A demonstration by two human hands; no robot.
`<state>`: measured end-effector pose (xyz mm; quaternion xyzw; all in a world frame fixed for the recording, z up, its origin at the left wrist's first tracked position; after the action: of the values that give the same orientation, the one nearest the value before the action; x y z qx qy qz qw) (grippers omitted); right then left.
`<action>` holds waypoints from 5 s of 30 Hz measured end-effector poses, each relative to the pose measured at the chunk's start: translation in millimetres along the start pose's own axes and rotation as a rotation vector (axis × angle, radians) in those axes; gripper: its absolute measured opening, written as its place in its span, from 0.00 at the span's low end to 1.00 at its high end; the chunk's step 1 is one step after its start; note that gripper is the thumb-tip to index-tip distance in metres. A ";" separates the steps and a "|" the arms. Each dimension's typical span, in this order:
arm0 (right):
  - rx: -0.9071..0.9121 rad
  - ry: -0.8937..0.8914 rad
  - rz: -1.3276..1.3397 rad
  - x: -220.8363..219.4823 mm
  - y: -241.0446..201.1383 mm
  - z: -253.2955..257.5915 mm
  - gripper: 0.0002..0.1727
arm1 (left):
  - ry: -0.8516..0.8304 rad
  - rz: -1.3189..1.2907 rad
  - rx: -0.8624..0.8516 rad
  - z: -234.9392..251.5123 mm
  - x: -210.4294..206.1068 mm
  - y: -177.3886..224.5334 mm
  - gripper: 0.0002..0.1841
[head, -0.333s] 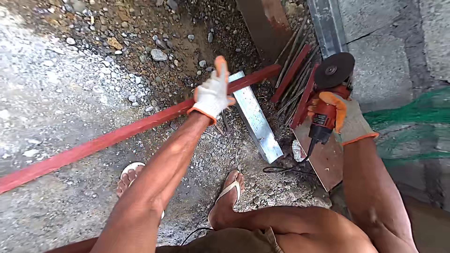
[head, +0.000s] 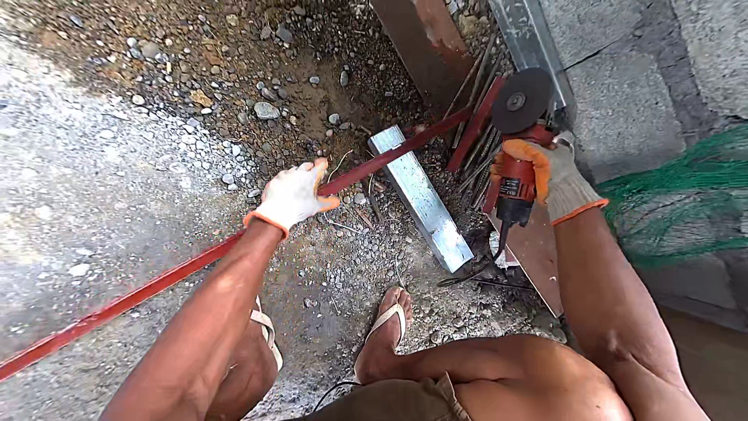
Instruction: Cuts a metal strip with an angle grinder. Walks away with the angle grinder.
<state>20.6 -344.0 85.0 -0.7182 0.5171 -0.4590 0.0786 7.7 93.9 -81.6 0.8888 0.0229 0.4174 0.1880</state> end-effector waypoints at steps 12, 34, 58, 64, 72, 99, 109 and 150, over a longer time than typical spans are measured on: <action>0.015 -0.001 0.104 -25.5 -11.0 -5.8 0.26 | 0.093 0.039 0.147 -14.7 9.9 34.0 0.29; 0.106 -0.267 0.052 -79.9 9.9 39.7 0.36 | -0.144 -0.029 0.063 18.0 -16.3 39.5 0.36; 0.173 -0.300 -0.244 -86.6 4.9 43.8 0.39 | -0.068 -0.059 0.167 12.5 -6.2 53.0 0.26; 0.170 -0.278 -0.286 -85.1 1.1 48.9 0.40 | -0.058 -0.018 0.185 10.2 -3.5 61.5 0.23; 0.187 -0.304 -0.288 -87.5 -1.6 47.0 0.37 | -0.054 -0.015 0.187 13.1 -1.6 68.4 0.22; 0.185 -0.310 -0.222 -89.0 -2.3 56.6 0.36 | -0.064 -0.049 0.179 24.9 2.9 77.3 0.23; 0.165 -0.309 -0.305 -90.7 -2.3 56.6 0.38 | -0.072 -0.027 0.196 26.8 2.0 76.4 0.23; 0.140 -0.290 -0.341 -89.9 0.0 59.3 0.37 | -0.071 -0.062 0.185 25.5 3.3 77.6 0.23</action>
<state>60.6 -292.2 -0.6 -0.8464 0.3383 -0.3924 0.1232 20.0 14.5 -66.6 0.9155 0.0821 0.3756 0.1184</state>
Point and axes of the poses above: each hand's wrist, its own z-axis towards the middle knuckle, its own x-axis out of the back of the hand, y = z × x, the point moved 6 cm from there along z, towards the middle knuckle, and after that the axes turned 9 degrees about -y, right-handed, at the moved point
